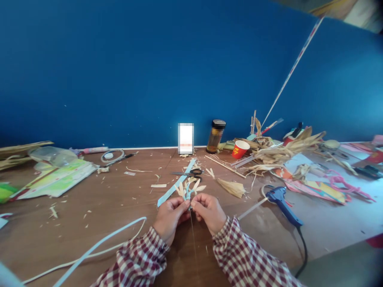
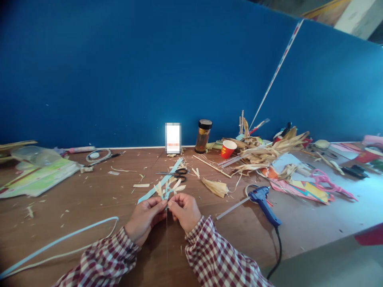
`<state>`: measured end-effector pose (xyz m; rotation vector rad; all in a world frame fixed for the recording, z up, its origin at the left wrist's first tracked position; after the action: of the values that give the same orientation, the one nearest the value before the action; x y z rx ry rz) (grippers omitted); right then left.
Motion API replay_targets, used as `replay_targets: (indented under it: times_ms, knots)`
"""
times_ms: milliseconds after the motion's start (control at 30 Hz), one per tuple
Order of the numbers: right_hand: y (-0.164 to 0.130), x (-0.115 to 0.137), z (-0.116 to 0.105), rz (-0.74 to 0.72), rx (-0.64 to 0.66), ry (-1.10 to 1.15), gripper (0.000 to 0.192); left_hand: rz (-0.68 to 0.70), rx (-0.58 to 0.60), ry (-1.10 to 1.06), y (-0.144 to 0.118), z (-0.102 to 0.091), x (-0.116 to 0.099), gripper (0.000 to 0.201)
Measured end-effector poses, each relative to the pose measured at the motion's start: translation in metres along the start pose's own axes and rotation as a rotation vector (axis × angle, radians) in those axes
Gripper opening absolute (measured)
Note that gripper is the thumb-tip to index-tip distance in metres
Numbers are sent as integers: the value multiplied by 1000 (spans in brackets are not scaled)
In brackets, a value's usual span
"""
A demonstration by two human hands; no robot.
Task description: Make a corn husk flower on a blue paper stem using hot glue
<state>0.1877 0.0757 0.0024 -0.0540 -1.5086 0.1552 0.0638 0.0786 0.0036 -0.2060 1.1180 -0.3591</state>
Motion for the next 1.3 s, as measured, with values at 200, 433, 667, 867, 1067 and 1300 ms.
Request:
replay_targets:
  times_ms: [200, 433, 667, 867, 1067, 1300]
  knots:
    - [0, 1, 0, -1, 20, -30, 20, 7, -4, -22, 4, -3, 4, 31]
    - [3, -3, -7, 51, 115, -25, 28, -39, 97, -98, 5, -4, 0, 22]
    - [3, -3, -7, 70, 87, 10, 31, -98, 107, -153, 4, -5, -2, 15]
    - [3, -4, -8, 77, 85, -30, 31, -80, 91, -106, 4, -5, -3, 19]
    - [4, -6, -10, 91, 101, -61, 30, 4, 41, -59, 4, -3, 0, 28]
    - [4, -7, -9, 82, 119, -85, 28, 66, 16, 13, 4, -3, 2, 29]
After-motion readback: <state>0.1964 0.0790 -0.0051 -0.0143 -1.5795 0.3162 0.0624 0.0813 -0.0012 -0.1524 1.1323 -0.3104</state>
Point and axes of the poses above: each hand's wrist, its own y-axis towards the middle knuckle, its own z-axis out of the palm, x = y × z, the point moved 2 cm from there along y, towards the middle knuckle, and after that the axes turned 1 degree about z, right-handed, at the moved point
